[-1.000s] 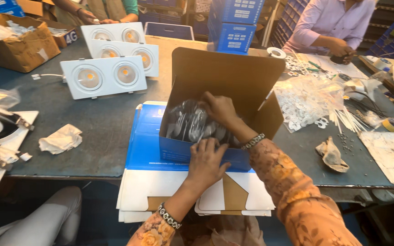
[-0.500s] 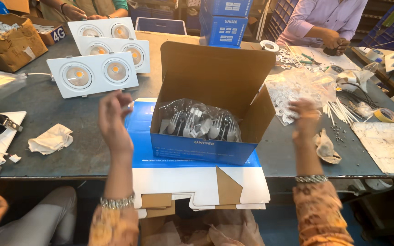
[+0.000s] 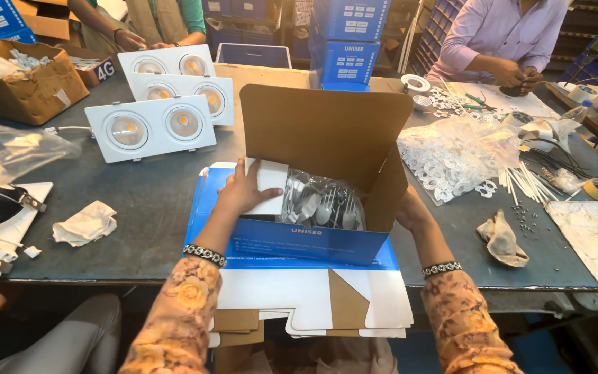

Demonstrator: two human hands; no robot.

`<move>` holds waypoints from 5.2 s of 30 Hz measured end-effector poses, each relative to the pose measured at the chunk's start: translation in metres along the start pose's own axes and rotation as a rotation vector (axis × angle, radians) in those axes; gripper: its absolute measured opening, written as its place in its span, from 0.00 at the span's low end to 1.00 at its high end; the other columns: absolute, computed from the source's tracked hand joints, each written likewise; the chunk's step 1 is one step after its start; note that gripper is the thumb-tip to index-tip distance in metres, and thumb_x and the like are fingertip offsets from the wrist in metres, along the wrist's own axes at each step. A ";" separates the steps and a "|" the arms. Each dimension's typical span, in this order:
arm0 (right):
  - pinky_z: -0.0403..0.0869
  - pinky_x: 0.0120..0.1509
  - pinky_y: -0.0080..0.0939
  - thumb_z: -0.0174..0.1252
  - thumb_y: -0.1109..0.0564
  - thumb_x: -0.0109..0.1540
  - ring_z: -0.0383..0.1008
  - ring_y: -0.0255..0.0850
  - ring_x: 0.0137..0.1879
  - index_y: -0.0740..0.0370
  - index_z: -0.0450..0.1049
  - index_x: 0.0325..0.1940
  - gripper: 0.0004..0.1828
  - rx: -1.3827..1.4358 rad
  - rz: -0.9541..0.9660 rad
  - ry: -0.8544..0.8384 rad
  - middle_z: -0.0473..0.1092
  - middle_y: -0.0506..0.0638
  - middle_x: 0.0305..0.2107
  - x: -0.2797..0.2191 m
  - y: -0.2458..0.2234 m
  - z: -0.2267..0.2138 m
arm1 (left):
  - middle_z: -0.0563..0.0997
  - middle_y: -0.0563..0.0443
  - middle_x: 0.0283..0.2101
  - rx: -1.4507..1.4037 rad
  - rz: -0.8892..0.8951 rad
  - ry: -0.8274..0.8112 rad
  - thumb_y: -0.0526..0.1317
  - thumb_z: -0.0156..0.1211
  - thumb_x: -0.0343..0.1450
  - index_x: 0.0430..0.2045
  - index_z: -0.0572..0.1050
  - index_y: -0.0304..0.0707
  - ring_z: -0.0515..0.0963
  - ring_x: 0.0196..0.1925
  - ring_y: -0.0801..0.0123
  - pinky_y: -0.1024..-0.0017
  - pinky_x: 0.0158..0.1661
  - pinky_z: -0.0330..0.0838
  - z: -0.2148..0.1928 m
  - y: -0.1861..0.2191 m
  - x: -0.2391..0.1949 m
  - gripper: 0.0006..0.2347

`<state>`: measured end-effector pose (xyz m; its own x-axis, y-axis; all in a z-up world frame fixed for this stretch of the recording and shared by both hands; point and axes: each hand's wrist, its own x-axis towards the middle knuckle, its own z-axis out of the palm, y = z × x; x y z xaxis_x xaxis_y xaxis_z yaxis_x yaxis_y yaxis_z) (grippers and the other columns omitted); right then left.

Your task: The person folds cardboard into boxes and places plastic-wrapped light fixtures inside by hand.

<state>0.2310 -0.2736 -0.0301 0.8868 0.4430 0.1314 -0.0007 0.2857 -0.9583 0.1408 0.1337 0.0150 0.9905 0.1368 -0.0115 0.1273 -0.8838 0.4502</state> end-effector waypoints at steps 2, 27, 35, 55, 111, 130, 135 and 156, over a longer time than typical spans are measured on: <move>0.73 0.62 0.46 0.51 0.36 0.66 0.71 0.42 0.62 0.61 0.59 0.73 0.37 0.131 -0.047 -0.018 0.67 0.53 0.60 0.000 0.002 0.000 | 0.47 0.36 0.76 0.139 0.002 0.079 0.65 0.61 0.65 0.72 0.51 0.54 0.53 0.75 0.43 0.38 0.63 0.55 -0.004 0.008 -0.014 0.41; 0.67 0.72 0.46 0.47 0.39 0.72 0.64 0.39 0.68 0.56 0.49 0.81 0.37 0.110 -0.268 -0.132 0.61 0.48 0.64 0.007 -0.018 0.019 | 0.60 0.31 0.71 0.167 0.079 -0.118 0.69 0.46 0.70 0.68 0.55 0.33 0.63 0.72 0.45 0.56 0.68 0.57 0.016 0.033 -0.033 0.40; 0.67 0.72 0.46 0.48 0.46 0.72 0.65 0.44 0.70 0.60 0.51 0.80 0.34 0.103 -0.300 -0.161 0.63 0.55 0.65 0.015 -0.043 0.018 | 0.62 0.39 0.71 0.133 0.471 0.214 0.51 0.47 0.77 0.68 0.61 0.41 0.60 0.74 0.50 0.50 0.67 0.55 0.026 0.112 -0.077 0.25; 0.70 0.64 0.44 0.78 0.45 0.50 0.70 0.50 0.62 0.66 0.48 0.72 0.59 -0.849 0.044 0.212 0.68 0.62 0.55 0.036 0.009 0.042 | 0.74 0.57 0.62 0.080 0.606 0.228 0.51 0.55 0.72 0.55 0.76 0.55 0.66 0.68 0.62 0.49 0.69 0.45 -0.065 0.176 0.049 0.17; 0.65 0.71 0.54 0.74 0.61 0.49 0.55 0.52 0.76 0.51 0.42 0.77 0.62 -0.739 -0.007 -0.004 0.57 0.58 0.68 -0.025 -0.034 0.044 | 0.75 0.47 0.57 -0.913 0.005 -0.057 0.37 0.74 0.62 0.56 0.66 0.46 0.72 0.63 0.58 0.60 0.59 0.69 0.004 -0.045 -0.047 0.29; 0.57 0.81 0.54 0.60 0.59 0.65 0.59 0.48 0.80 0.56 0.77 0.63 0.21 -1.302 -0.415 -0.262 0.71 0.50 0.67 -0.099 -0.088 0.040 | 0.77 0.50 0.67 -0.062 0.651 0.229 0.40 0.58 0.69 0.54 0.82 0.44 0.60 0.75 0.45 0.45 0.65 0.47 -0.044 -0.045 -0.114 0.18; 0.61 0.75 0.57 0.71 0.38 0.49 0.63 0.55 0.72 0.56 0.72 0.64 0.42 -1.436 -0.538 -0.521 0.65 0.53 0.65 -0.124 -0.105 0.104 | 0.68 0.37 0.67 0.186 0.624 0.132 0.63 0.65 0.61 0.57 0.71 0.31 0.62 0.72 0.44 0.43 0.65 0.54 -0.029 0.029 -0.189 0.38; 0.72 0.72 0.61 0.62 0.44 0.71 0.73 0.57 0.67 0.63 0.73 0.64 0.24 -1.736 -0.928 -0.116 0.70 0.59 0.61 -0.136 -0.034 0.114 | 0.71 0.31 0.66 0.299 0.635 0.464 0.51 0.75 0.65 0.61 0.72 0.34 0.71 0.68 0.36 0.41 0.64 0.65 0.023 0.042 -0.195 0.32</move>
<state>0.0575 -0.2468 0.0131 0.3184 0.7366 0.5967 0.8051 -0.5424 0.2400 -0.0457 0.0598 0.0153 0.7652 -0.3137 0.5622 -0.3738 -0.9275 -0.0087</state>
